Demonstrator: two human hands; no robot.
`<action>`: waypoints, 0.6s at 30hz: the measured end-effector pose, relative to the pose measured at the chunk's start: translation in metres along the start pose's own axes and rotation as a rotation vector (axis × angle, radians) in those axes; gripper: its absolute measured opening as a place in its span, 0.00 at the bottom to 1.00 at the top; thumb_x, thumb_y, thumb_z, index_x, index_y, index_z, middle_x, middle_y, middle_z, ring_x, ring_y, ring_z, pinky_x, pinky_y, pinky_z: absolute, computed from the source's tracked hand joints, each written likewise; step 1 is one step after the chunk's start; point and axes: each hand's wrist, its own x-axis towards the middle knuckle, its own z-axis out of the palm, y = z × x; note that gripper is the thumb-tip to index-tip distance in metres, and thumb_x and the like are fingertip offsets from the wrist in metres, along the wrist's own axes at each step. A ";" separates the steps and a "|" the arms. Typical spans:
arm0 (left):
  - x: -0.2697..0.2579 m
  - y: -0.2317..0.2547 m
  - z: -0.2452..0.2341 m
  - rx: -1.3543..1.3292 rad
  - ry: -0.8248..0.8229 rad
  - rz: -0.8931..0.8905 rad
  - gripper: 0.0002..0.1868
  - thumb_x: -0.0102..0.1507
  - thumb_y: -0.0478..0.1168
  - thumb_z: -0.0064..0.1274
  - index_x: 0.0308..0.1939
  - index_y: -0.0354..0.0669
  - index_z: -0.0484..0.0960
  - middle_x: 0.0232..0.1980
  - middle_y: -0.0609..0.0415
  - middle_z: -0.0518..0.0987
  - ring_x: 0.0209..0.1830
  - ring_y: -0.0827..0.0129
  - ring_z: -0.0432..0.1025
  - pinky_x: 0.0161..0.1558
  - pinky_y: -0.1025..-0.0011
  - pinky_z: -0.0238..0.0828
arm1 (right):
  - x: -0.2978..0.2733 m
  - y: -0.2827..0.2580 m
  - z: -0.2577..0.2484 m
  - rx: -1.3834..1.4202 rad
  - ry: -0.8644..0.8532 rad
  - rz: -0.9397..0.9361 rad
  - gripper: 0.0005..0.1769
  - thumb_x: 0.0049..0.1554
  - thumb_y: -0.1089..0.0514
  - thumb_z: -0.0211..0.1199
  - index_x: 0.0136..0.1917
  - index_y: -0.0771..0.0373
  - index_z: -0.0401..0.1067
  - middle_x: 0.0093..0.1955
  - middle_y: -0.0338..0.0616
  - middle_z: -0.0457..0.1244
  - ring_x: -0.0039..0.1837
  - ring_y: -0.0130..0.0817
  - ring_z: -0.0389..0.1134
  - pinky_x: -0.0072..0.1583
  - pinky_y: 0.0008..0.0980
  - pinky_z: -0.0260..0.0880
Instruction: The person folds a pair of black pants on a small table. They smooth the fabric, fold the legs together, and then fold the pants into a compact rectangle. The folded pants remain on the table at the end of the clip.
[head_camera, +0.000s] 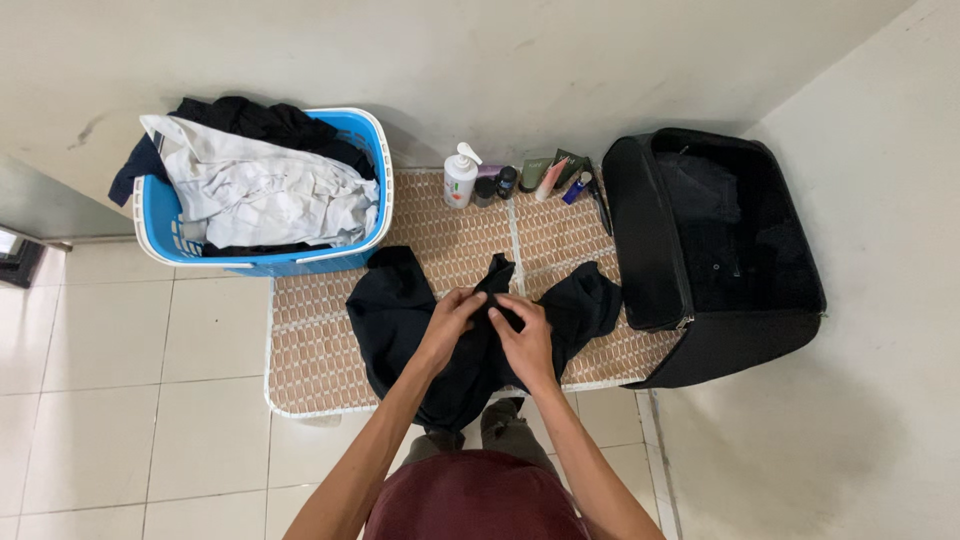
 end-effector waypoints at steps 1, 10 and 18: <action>0.001 0.002 0.001 0.076 0.026 -0.003 0.32 0.61 0.55 0.59 0.61 0.37 0.73 0.49 0.56 0.77 0.46 0.69 0.71 0.49 0.64 0.67 | 0.001 -0.002 -0.001 -0.189 0.035 -0.087 0.13 0.56 0.60 0.71 0.55 0.61 0.82 0.56 0.43 0.70 0.62 0.37 0.64 0.64 0.34 0.59; -0.014 0.040 -0.003 0.351 0.207 0.049 0.26 0.59 0.38 0.60 0.60 0.35 0.75 0.45 0.45 0.83 0.42 0.64 0.78 0.44 0.67 0.74 | 0.005 0.036 0.002 0.477 -0.235 0.244 0.22 0.60 0.67 0.49 0.62 0.57 0.76 0.60 0.40 0.64 0.62 0.34 0.69 0.57 0.37 0.75; -0.036 0.089 -0.014 0.322 -0.022 0.229 0.27 0.61 0.31 0.58 0.65 0.36 0.73 0.52 0.47 0.82 0.50 0.68 0.77 0.53 0.69 0.72 | 0.036 0.072 -0.016 0.214 -0.077 0.278 0.30 0.61 0.63 0.62 0.76 0.57 0.65 0.55 0.49 0.67 0.57 0.43 0.68 0.59 0.37 0.70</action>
